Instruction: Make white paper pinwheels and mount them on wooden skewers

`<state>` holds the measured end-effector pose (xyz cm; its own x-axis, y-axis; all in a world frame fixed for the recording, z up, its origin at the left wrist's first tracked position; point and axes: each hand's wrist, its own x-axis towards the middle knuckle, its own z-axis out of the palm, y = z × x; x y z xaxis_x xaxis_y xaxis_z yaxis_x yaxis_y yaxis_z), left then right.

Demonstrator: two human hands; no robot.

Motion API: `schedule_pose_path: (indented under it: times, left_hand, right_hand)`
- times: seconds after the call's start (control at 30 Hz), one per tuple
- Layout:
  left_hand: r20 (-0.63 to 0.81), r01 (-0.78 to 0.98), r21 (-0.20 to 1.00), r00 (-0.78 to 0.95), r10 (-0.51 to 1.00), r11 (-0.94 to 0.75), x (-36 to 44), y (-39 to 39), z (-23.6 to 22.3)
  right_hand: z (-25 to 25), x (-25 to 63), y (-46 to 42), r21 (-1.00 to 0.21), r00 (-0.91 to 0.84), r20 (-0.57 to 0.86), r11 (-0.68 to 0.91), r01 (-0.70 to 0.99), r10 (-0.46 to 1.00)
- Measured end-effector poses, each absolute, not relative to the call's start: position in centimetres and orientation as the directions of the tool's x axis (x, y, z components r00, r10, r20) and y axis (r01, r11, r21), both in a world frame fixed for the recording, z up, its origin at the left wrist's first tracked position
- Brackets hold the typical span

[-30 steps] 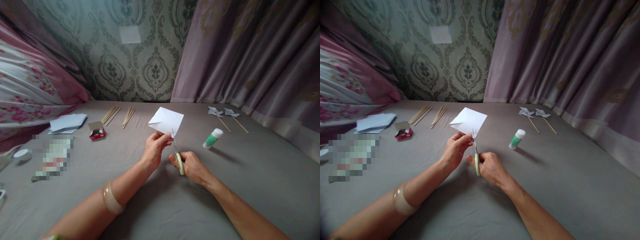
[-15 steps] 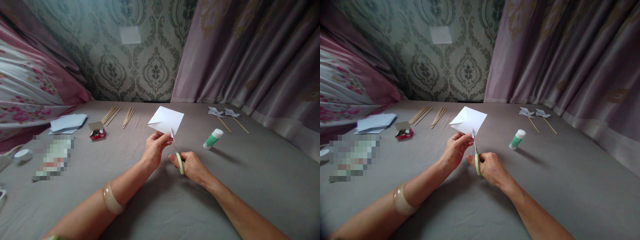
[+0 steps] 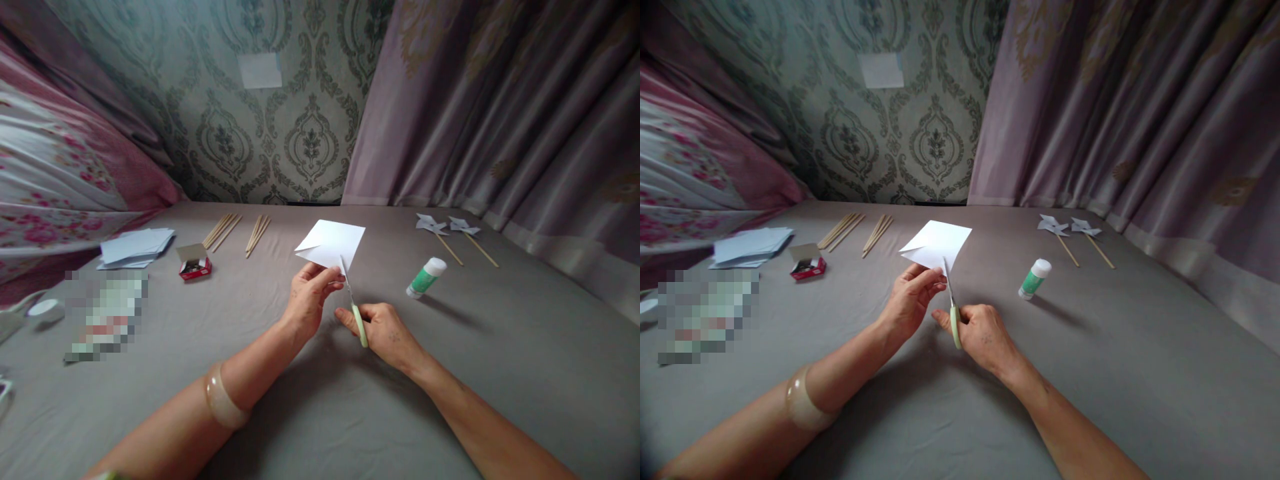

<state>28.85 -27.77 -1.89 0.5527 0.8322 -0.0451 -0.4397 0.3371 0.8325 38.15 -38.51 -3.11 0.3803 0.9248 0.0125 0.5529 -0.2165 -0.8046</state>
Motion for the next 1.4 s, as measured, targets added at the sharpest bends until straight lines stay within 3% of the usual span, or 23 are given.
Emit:
schedule_pose_path:
  times: [0.8,1.4]
  left_hand:
    - [0.022,-0.463,0.829,0.586,0.810,0.312,28.74,-27.75,-2.24]
    - [0.023,-0.470,0.816,0.607,0.794,0.336,28.85,-28.08,-2.63]
  right_hand:
    - [-3.19,38.18,-38.46,-0.834,0.394,-0.084,-0.281,0.476,0.915]
    - [-2.94,38.15,-38.48,-0.843,0.398,-0.047,-0.251,0.476,0.916]
